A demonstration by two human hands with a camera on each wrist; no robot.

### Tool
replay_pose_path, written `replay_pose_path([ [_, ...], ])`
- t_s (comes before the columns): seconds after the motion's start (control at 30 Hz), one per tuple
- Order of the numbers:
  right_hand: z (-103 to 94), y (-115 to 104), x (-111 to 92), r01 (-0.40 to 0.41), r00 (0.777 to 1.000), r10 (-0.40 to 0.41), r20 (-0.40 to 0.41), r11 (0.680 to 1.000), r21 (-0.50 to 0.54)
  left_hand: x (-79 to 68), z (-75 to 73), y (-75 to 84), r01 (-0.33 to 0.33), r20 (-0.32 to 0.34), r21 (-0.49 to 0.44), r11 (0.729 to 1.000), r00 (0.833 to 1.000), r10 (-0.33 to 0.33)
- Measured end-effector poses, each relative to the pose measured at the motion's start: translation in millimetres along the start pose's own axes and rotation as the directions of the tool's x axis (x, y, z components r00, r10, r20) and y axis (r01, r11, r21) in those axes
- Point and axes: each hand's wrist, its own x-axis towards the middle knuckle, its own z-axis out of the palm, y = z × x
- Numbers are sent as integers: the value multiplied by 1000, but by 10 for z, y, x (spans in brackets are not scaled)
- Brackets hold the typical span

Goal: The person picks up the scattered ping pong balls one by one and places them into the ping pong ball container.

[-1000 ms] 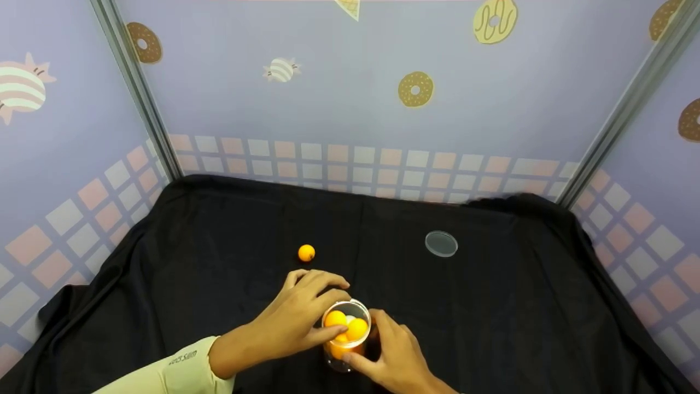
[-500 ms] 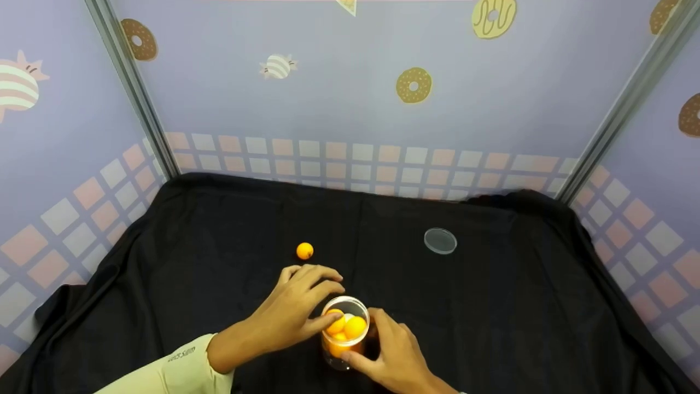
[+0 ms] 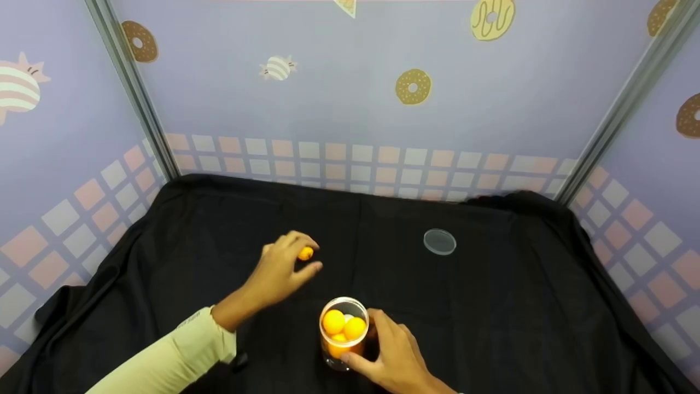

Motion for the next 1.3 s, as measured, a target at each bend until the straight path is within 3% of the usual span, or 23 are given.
replay_pose_path([
  [0.23,12,-4,-8,-18,1000,18,6,1000,-7,138,165,-342,121,-16,60,991,993,-120],
  [0.57,0,-8,8,-21,1000,21,1,1000,-14,261,334,-617,252,15,112,961,967,-255],
  [0.93,-3,-7,5,-51,998,51,19,998,-26,243,562,-802,319,69,153,935,941,-332],
  [1.3,-9,20,-4,-49,999,49,15,998,-44,184,742,-889,342,99,178,923,927,-363],
])
